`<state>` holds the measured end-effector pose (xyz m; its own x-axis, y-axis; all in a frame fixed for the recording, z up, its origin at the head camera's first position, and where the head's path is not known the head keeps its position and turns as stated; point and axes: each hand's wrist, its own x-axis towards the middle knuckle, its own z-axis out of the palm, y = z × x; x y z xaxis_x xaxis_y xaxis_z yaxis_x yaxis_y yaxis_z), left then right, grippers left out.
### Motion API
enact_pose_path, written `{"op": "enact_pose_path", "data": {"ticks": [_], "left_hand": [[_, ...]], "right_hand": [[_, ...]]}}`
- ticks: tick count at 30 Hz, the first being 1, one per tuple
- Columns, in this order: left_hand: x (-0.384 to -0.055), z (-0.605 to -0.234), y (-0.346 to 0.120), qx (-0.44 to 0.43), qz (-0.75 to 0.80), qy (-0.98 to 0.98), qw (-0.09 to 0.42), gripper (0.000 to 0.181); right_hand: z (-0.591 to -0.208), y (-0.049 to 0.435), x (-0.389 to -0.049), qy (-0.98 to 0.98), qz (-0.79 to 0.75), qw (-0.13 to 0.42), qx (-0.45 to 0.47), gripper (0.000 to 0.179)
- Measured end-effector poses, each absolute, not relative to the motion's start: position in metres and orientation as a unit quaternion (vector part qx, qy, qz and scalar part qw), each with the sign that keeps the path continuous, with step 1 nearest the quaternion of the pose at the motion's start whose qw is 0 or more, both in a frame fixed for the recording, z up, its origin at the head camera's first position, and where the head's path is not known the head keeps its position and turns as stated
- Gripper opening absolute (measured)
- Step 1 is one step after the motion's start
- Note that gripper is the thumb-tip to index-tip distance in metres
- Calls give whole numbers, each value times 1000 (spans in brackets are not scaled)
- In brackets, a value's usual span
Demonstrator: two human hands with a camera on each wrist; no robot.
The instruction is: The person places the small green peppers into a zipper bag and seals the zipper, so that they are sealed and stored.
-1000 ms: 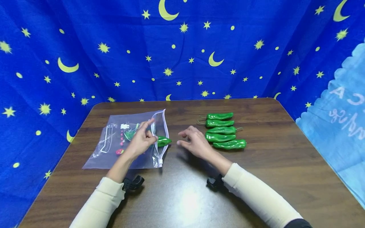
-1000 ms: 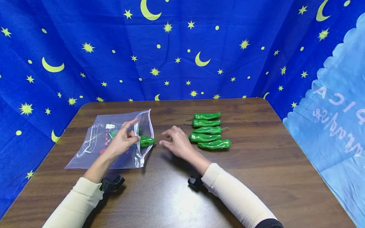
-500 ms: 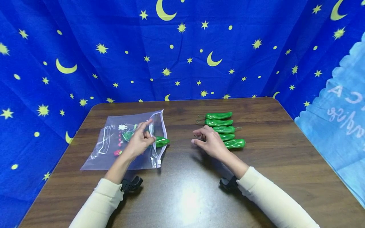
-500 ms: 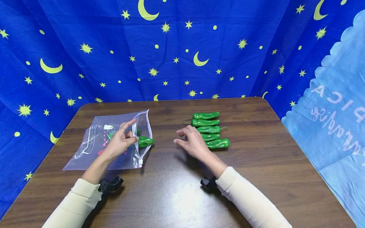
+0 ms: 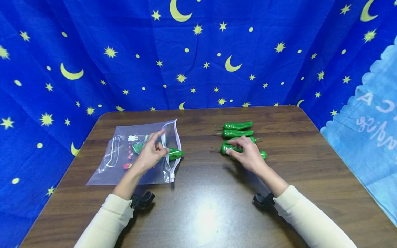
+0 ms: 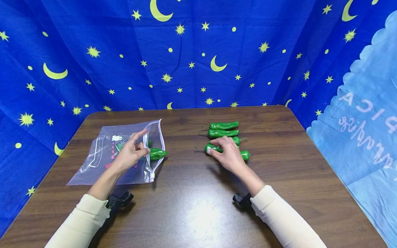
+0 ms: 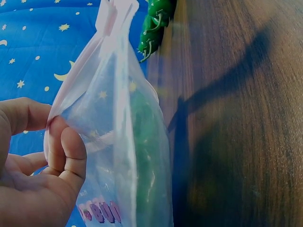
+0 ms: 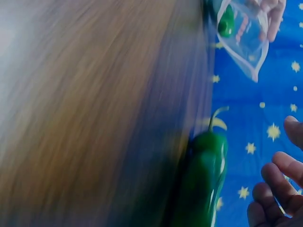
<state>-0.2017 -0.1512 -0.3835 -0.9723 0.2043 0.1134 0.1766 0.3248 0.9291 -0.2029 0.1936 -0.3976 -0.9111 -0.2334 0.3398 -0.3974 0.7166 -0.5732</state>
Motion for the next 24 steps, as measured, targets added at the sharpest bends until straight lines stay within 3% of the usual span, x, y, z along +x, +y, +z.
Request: {"op": "enact_pose_path", "data": {"ticks": [24], "left_hand": [[-201,-382,-152,114,565,817,15,76]], "right_hand": [[-416,280,-195,-949,278,109,99,38]]}}
